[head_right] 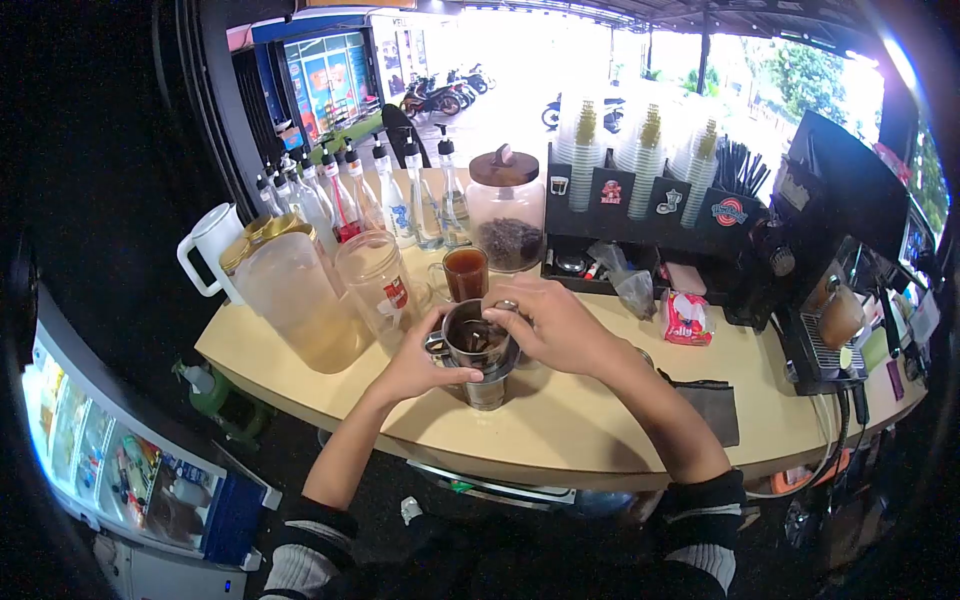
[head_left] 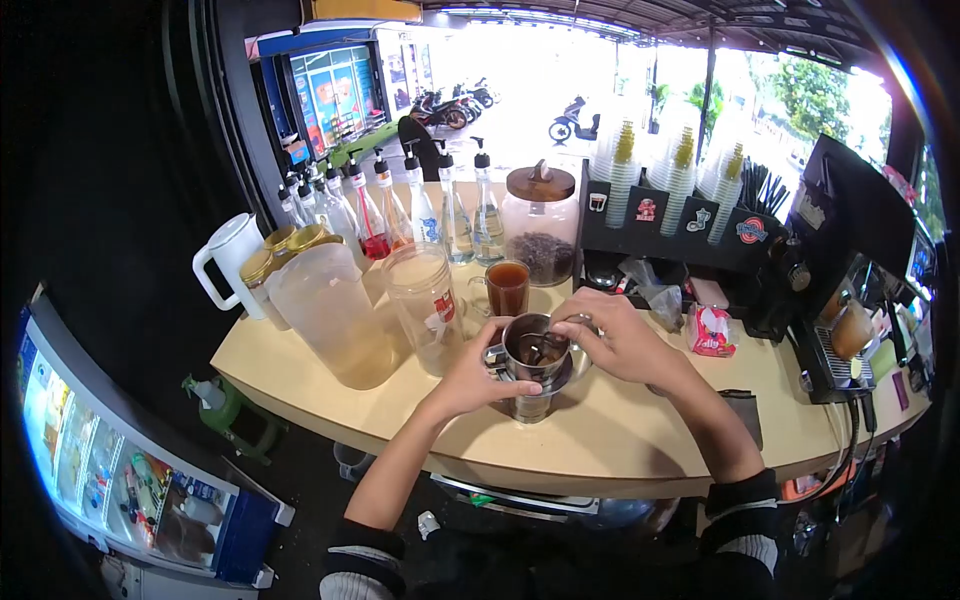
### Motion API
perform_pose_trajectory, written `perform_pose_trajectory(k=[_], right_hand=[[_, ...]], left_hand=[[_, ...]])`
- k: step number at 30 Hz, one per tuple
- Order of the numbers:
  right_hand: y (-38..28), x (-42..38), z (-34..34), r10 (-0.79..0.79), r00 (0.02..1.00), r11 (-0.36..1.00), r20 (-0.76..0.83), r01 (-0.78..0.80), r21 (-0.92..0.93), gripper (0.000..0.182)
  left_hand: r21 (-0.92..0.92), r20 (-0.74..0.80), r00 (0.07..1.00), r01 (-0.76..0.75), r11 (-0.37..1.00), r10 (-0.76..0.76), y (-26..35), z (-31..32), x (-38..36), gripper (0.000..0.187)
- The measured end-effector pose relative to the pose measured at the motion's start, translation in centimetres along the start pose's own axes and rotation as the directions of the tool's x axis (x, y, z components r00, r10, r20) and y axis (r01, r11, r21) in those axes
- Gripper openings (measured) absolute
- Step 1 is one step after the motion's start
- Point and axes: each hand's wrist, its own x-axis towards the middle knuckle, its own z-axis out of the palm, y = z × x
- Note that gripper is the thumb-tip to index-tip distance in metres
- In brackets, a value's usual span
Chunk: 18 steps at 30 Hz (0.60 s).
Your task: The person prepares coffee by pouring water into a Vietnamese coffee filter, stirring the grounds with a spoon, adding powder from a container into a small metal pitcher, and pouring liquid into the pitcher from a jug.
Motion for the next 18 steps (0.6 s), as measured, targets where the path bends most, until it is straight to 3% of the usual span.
perform_pose_trajectory(k=[2, 6, 9, 16, 18], right_hand=[[-0.6, 0.3, -0.3, -0.086, 0.996, 0.96, -0.013, 0.079, -0.268, 0.008], [-0.8, 0.0, 0.7, -0.096, 0.995, 0.977, -0.018, 0.091, -0.193, 0.008], [-1.9, -0.4, 1.4, -0.187, 0.982, 0.875, 0.02, 0.176, -0.451, 0.017], [-1.1, -0.6, 1.3, -0.116, 0.991, 0.944, -0.062, 0.09, -0.318, 0.01], [0.0, -0.7, 1.2, -0.051, 0.996, 0.978, -0.073, 0.035, -0.206, 0.008]], left_hand=[[-0.007, 0.004, 1.0, 0.01, 1.0, -0.01, 0.0, 0.0, 0.0, 0.08], [-0.005, -0.003, 1.0, -0.021, 1.0, 0.021, -0.1, 0.1, 0.0, 0.081], [-0.032, 0.018, 0.999, 0.031, 0.999, -0.031, 0.2, 0.0, -0.1, 0.081], [0.004, 0.004, 1.0, 0.004, 1.0, -0.004, -0.4, 0.1, -0.2, 0.081], [-0.057, -0.018, 0.999, 0.032, 0.998, -0.033, -0.4, 0.3, -0.1, 0.082]])
